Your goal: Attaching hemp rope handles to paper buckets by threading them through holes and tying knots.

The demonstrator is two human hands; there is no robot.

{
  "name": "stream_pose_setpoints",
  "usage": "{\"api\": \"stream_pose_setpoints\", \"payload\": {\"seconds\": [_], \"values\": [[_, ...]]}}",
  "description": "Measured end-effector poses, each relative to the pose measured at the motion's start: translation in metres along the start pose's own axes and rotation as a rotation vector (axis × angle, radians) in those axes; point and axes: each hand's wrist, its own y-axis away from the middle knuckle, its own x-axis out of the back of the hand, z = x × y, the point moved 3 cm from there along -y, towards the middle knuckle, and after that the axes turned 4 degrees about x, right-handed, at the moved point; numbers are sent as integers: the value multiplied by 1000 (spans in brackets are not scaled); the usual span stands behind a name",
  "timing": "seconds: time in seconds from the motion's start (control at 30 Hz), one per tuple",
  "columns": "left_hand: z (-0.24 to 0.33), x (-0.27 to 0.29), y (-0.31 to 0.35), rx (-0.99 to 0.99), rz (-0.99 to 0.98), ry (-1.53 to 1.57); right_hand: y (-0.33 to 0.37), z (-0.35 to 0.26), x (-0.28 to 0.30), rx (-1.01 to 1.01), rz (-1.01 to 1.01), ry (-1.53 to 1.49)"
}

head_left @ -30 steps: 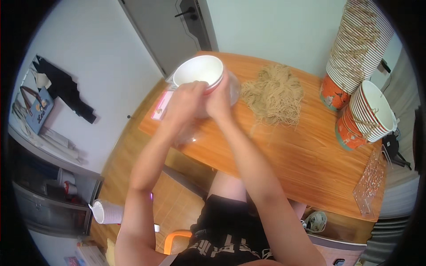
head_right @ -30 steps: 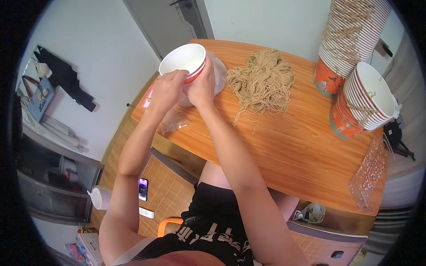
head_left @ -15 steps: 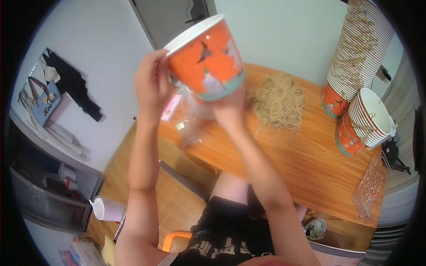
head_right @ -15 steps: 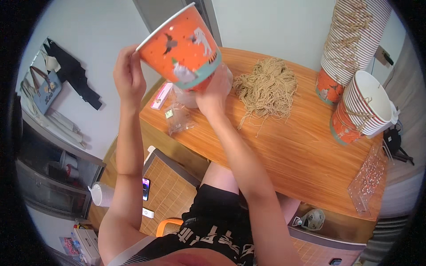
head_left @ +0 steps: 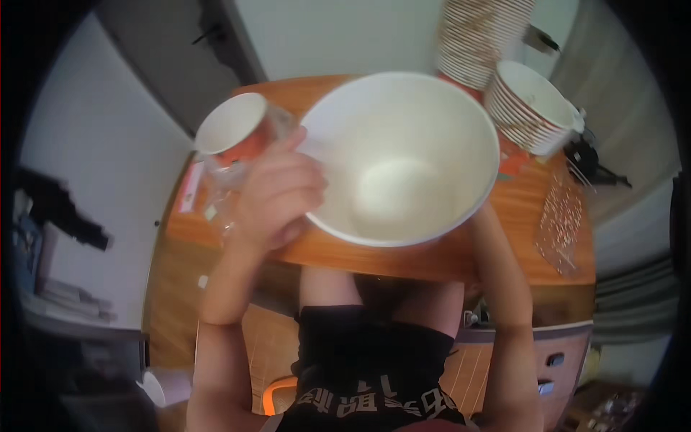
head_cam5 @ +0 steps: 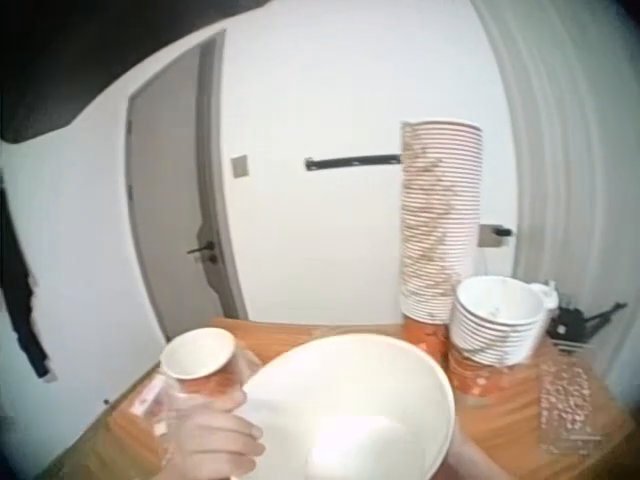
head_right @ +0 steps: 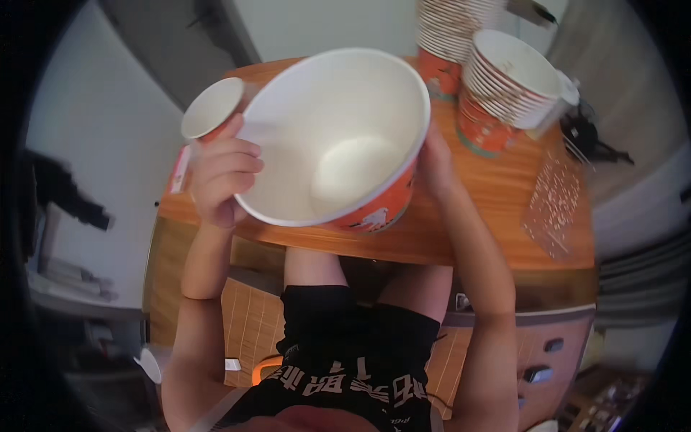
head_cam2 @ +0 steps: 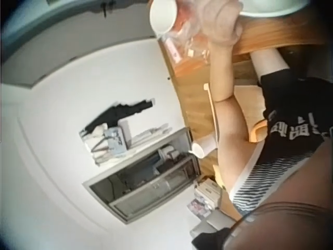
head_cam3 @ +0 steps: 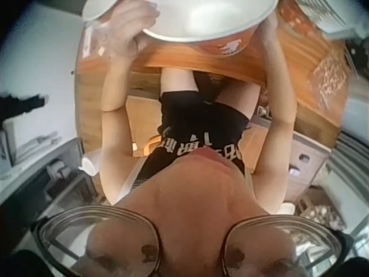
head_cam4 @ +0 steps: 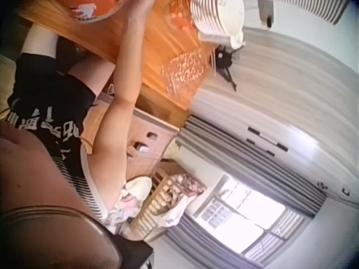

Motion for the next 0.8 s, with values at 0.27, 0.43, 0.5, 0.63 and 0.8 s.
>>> {"api": "stream_pose_setpoints", "payload": {"seconds": [0.27,0.43,0.5,0.63,0.8], "values": [[-33,-95,20,-35,-166,162,0,-38,21,-153,187,11],[-33,-106,21,-37,-244,227,0,-44,29,-226,152,-40],[-32,-108,21,-47,-279,258,-1,-42,35,-249,156,42],[-35,-105,17,-87,-365,250,0,-46,38,-286,107,34],[-36,-103,4,-30,-470,242,5,-47,19,-403,119,47]]}}
